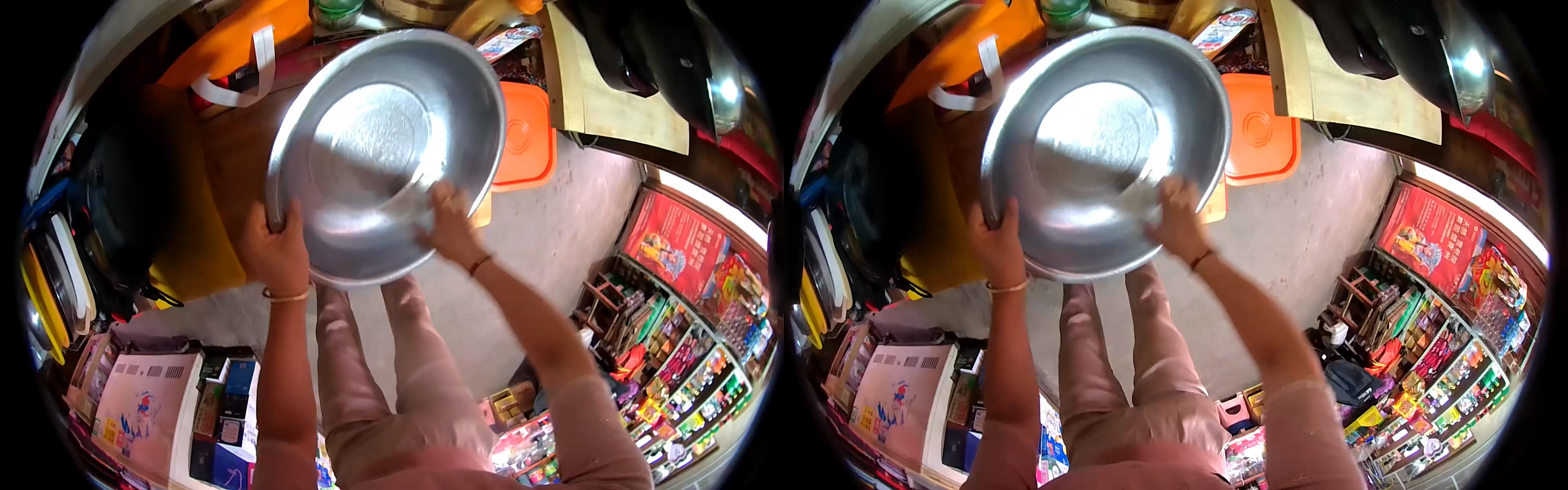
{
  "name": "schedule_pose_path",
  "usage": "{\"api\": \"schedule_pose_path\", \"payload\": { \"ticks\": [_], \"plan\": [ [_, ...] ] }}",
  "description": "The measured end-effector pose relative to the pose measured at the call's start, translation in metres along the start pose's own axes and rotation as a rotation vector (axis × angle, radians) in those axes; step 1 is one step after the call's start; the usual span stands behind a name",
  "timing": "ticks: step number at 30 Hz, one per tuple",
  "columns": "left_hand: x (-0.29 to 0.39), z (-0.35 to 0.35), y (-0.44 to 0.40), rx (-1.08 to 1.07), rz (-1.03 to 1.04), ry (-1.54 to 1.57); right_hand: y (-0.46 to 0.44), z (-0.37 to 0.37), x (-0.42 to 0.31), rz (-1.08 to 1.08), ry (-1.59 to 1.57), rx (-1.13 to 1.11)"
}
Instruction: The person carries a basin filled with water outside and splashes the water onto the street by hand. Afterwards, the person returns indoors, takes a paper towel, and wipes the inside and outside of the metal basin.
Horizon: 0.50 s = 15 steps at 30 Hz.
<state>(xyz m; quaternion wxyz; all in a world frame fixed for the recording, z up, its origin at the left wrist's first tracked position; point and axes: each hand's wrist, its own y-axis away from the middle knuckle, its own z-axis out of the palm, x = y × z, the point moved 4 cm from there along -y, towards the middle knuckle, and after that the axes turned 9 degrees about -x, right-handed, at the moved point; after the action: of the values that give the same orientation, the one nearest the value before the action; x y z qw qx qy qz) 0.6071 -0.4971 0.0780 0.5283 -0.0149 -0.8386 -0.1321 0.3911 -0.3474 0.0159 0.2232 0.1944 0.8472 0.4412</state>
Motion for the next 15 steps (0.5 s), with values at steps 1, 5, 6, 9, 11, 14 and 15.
{"api": "schedule_pose_path", "payload": {
  "ticks": [1,5,6,9,11,14,15],
  "plan": [
    [-0.002,0.002,0.006,0.007,-0.001,0.017,-0.002,0.039,-0.018,-0.106,-0.080,0.070],
    [-0.004,-0.010,0.008,-0.045,-0.001,-0.086,0.043,0.085,-0.079,-0.539,-0.288,-0.162],
    [-0.003,-0.017,0.006,-0.050,-0.004,-0.088,0.051,0.093,-0.064,-0.593,-0.213,-0.238],
    [-0.003,-0.022,-0.007,-0.366,0.098,-0.239,0.027,0.063,0.025,-0.570,0.274,-0.049],
    [0.012,-0.017,-0.010,-0.379,0.149,-0.284,0.003,0.029,0.056,-0.662,0.497,0.115],
    [0.041,-0.006,-0.022,-0.419,0.235,-0.338,-0.037,-0.065,0.043,-0.540,1.155,0.129],
    [0.046,-0.003,-0.023,-0.464,0.252,-0.347,-0.053,-0.089,0.039,-0.608,1.240,0.268]
  ]
}}
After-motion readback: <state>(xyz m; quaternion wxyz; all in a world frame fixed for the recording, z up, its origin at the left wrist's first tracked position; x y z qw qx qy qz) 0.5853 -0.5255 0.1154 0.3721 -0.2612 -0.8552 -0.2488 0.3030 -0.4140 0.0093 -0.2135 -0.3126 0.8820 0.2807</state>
